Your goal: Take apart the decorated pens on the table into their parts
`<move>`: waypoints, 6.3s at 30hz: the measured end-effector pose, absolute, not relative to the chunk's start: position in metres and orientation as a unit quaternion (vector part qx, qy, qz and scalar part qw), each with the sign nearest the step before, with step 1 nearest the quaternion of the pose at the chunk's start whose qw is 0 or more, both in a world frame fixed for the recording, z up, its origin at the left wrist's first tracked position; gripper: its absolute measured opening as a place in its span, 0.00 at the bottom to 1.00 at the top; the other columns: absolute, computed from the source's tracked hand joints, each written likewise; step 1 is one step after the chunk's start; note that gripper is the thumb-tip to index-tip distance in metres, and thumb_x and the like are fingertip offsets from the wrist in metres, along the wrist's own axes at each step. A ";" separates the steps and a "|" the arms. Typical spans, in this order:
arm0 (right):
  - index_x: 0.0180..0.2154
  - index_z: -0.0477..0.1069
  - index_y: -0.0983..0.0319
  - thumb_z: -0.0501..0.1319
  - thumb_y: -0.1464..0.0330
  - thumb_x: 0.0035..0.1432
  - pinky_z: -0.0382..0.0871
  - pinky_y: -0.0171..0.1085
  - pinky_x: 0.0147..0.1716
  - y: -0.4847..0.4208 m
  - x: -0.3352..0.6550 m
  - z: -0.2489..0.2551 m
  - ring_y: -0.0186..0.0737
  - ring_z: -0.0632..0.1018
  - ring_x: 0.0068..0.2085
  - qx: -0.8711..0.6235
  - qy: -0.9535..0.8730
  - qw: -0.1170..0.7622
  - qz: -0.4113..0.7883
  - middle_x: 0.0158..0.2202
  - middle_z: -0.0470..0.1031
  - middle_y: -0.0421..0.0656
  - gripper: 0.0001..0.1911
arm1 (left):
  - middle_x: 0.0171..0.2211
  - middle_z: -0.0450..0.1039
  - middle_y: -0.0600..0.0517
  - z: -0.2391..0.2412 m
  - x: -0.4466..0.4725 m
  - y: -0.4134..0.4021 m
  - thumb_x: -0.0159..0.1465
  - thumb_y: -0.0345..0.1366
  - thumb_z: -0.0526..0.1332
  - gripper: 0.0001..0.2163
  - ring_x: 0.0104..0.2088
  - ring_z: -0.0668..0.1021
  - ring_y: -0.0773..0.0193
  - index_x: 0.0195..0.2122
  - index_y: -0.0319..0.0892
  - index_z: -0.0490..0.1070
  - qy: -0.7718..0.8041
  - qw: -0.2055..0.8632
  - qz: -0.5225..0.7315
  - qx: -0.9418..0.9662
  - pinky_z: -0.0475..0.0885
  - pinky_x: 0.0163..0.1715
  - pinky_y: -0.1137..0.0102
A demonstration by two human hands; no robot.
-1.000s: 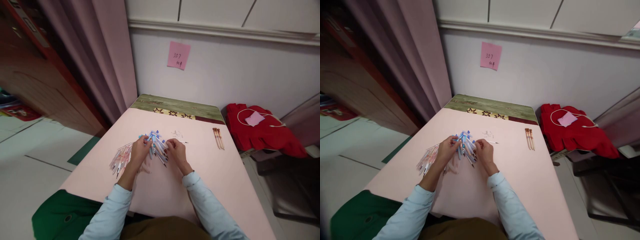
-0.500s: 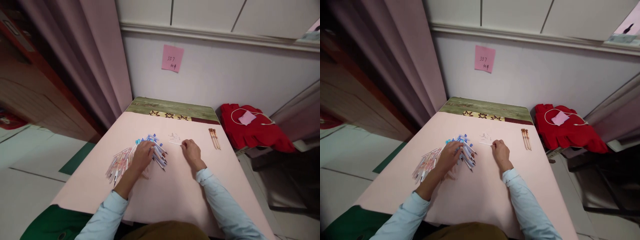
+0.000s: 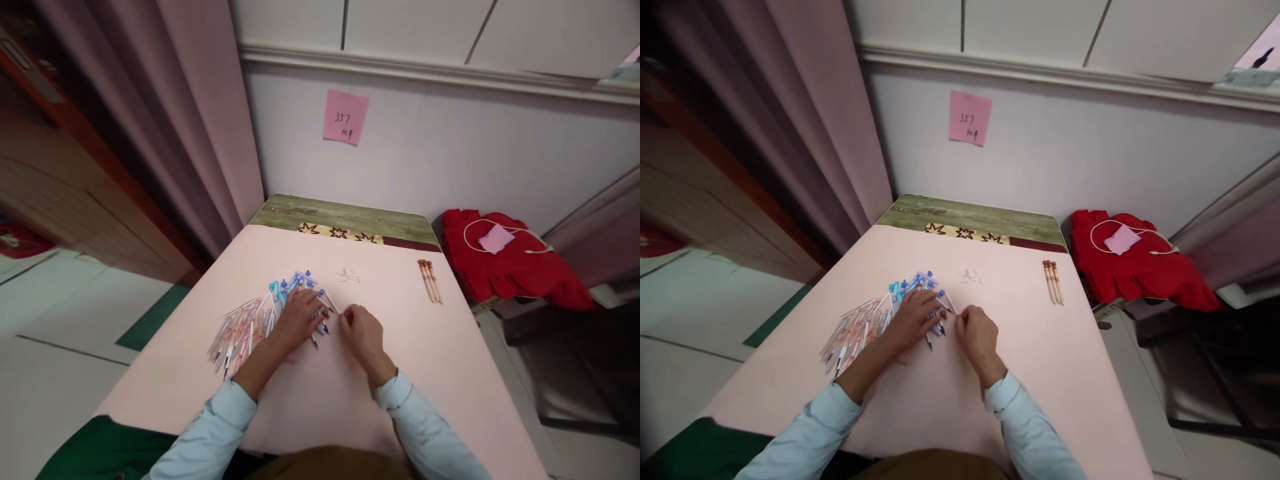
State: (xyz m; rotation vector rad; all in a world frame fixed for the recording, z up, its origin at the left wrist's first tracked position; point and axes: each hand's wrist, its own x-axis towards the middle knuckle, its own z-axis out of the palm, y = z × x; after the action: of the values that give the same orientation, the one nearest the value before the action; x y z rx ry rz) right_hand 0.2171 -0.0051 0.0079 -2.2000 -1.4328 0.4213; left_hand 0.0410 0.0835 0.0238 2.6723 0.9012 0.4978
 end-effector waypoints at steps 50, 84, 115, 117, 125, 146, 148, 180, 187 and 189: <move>0.32 0.71 0.63 0.69 0.54 0.50 0.66 0.32 0.26 -0.007 0.267 0.033 0.31 0.73 0.24 -0.466 -0.262 0.536 0.653 0.26 0.73 0.39 0.19 | 0.40 0.80 0.40 0.050 0.153 0.088 0.60 0.39 0.67 0.12 0.41 0.81 0.59 0.41 0.36 0.75 0.333 0.805 0.351 0.343 0.75 0.43 0.67; 0.28 0.71 0.62 0.57 0.40 0.55 0.48 0.32 0.17 0.005 0.258 0.014 0.28 0.59 0.16 -0.482 -0.201 0.573 0.631 0.16 0.63 0.36 0.31 | 0.27 0.78 0.46 0.038 0.162 0.086 0.48 0.41 0.73 0.14 0.25 0.77 0.64 0.28 0.35 0.79 0.369 0.777 0.352 0.369 0.71 0.29 0.69; 0.30 0.73 0.63 0.69 0.52 0.48 0.55 0.31 0.20 0.008 0.272 0.003 0.29 0.65 0.21 -0.552 -0.244 0.602 0.523 0.21 0.69 0.36 0.20 | 0.31 0.80 0.44 0.030 0.169 0.097 0.47 0.40 0.75 0.15 0.31 0.79 0.64 0.31 0.34 0.78 0.418 0.737 0.422 0.322 0.73 0.36 0.71; 0.30 0.71 0.62 0.70 0.56 0.46 0.56 0.31 0.21 0.007 0.274 -0.001 0.30 0.66 0.21 -0.576 -0.252 0.613 0.479 0.20 0.69 0.35 0.18 | 0.32 0.80 0.43 0.031 0.166 0.101 0.48 0.41 0.75 0.16 0.32 0.80 0.64 0.32 0.34 0.78 0.432 0.730 0.418 0.326 0.74 0.35 0.71; 0.32 0.76 0.60 0.67 0.58 0.47 0.58 0.32 0.21 0.003 0.292 -0.005 0.34 0.67 0.22 -0.687 -0.325 0.565 0.321 0.20 0.71 0.36 0.13 | 0.28 0.77 0.46 0.020 0.160 0.113 0.47 0.39 0.75 0.14 0.26 0.78 0.66 0.28 0.35 0.75 0.500 0.652 0.420 0.385 0.75 0.29 0.70; 0.36 0.73 0.61 0.68 0.55 0.50 0.64 0.35 0.25 -0.001 0.320 0.012 0.36 0.69 0.23 -0.644 -0.297 0.651 0.272 0.19 0.67 0.35 0.18 | 0.14 0.67 0.55 0.024 0.144 0.122 0.52 0.36 0.68 0.08 0.20 0.72 0.64 0.20 0.43 0.72 0.573 0.441 0.299 0.622 0.61 0.25 0.71; 0.35 0.72 0.61 0.68 0.55 0.50 0.64 0.34 0.25 0.000 0.318 0.012 0.35 0.69 0.23 -0.636 -0.291 0.656 0.283 0.19 0.67 0.35 0.18 | 0.18 0.70 0.54 0.024 0.146 0.119 0.52 0.37 0.69 0.07 0.19 0.72 0.65 0.24 0.42 0.72 0.560 0.521 0.325 0.556 0.64 0.23 0.72; 0.33 0.78 0.62 0.59 0.68 0.63 0.53 0.41 0.40 0.022 0.290 -0.005 0.44 0.69 0.39 -0.770 -0.585 0.236 -0.092 0.34 0.74 0.47 0.10 | 0.30 0.80 0.46 0.062 0.083 0.092 0.58 0.35 0.64 0.09 0.16 0.74 0.69 0.34 0.40 0.64 0.519 0.584 0.410 0.471 0.63 0.13 0.76; 0.31 0.80 0.58 0.62 0.64 0.61 0.58 0.38 0.40 0.004 0.236 0.009 0.40 0.73 0.38 -0.730 -0.619 0.281 0.067 0.32 0.77 0.43 0.09 | 0.26 0.79 0.48 0.059 0.072 0.090 0.57 0.35 0.63 0.08 0.15 0.73 0.69 0.33 0.39 0.64 0.526 0.574 0.430 0.457 0.61 0.12 0.76; 0.36 0.81 0.56 0.61 0.64 0.62 0.59 0.37 0.39 0.006 0.228 0.007 0.40 0.75 0.37 -0.722 -0.622 0.286 0.097 0.33 0.78 0.42 0.09 | 0.27 0.79 0.48 0.058 0.070 0.089 0.57 0.36 0.63 0.09 0.15 0.72 0.70 0.33 0.39 0.64 0.521 0.575 0.429 0.463 0.61 0.13 0.76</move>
State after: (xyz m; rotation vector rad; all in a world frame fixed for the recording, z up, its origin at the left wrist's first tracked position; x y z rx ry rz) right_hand 0.2285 0.0063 0.0069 -1.9306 -1.6634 0.2597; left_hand 0.0705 0.0886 0.0575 1.0834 1.2204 1.0050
